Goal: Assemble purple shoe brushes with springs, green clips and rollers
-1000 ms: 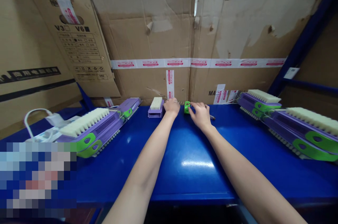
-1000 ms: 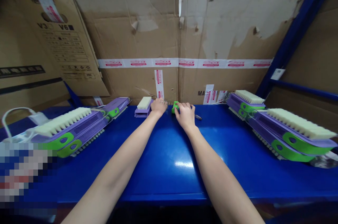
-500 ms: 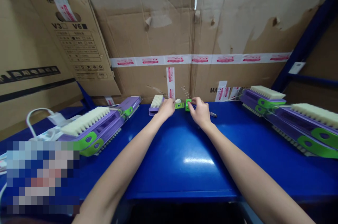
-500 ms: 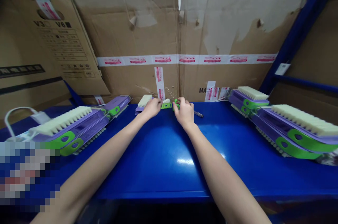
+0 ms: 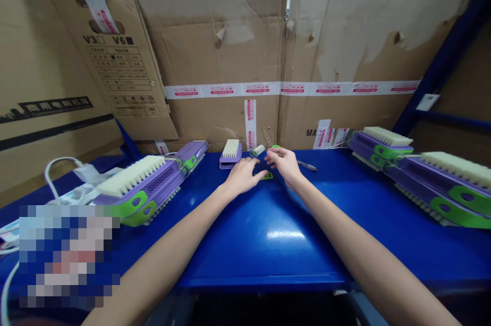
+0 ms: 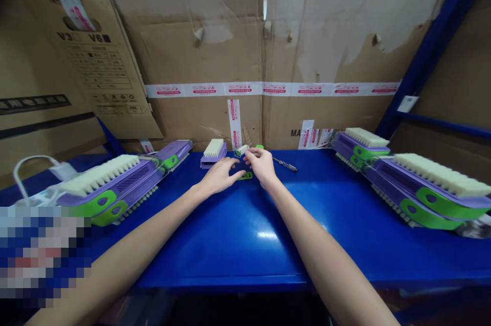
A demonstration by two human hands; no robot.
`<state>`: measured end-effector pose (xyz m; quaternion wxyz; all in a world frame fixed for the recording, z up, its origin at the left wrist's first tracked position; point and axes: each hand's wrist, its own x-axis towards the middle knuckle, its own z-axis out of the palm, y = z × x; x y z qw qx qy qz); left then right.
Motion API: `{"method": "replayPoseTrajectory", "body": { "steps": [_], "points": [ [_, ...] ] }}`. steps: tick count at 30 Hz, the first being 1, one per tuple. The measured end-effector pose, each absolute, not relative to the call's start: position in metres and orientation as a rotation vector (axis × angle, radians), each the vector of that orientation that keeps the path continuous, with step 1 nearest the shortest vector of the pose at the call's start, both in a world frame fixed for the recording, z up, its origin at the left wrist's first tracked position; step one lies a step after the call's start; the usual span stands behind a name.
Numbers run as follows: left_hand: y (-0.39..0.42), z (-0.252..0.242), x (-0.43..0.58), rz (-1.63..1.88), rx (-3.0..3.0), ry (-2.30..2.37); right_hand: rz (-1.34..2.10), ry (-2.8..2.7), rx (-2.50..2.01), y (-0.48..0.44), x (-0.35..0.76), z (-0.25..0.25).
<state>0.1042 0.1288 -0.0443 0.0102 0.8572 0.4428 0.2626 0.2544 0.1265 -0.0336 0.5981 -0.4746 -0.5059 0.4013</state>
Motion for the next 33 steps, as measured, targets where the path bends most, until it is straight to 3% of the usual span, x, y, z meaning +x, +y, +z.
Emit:
{"method": "replayPoseTrajectory", "body": {
  "steps": [5, 13, 18, 25, 30, 33],
  "points": [
    [0.119, -0.040, 0.109, 1.061, 2.702, 1.484, 1.252, -1.092, -1.015, 0.120, 0.249, -0.030],
    [0.119, -0.040, 0.108, 1.080, 2.544, 1.609, 1.280, -0.993, -0.958, 0.122, 0.247, -0.032],
    [0.127, -0.041, 0.107, 1.215, 2.210, 1.428, 1.355, -0.903, -0.965, 0.122, 0.248, -0.032],
    [0.130, -0.045, 0.107, 1.133, 1.995, 1.147, 1.504, -1.163, -0.874, 0.126, 0.263, -0.040],
    [0.127, -0.045, 0.111, 1.335, 1.915, 1.192, 1.446, -1.084, -0.869, 0.128, 0.260, -0.041],
    [0.126, -0.042, 0.111, 1.270, 1.743, 1.067, 1.421, -1.036, -0.866, 0.128, 0.258, -0.041]
  ]
}}
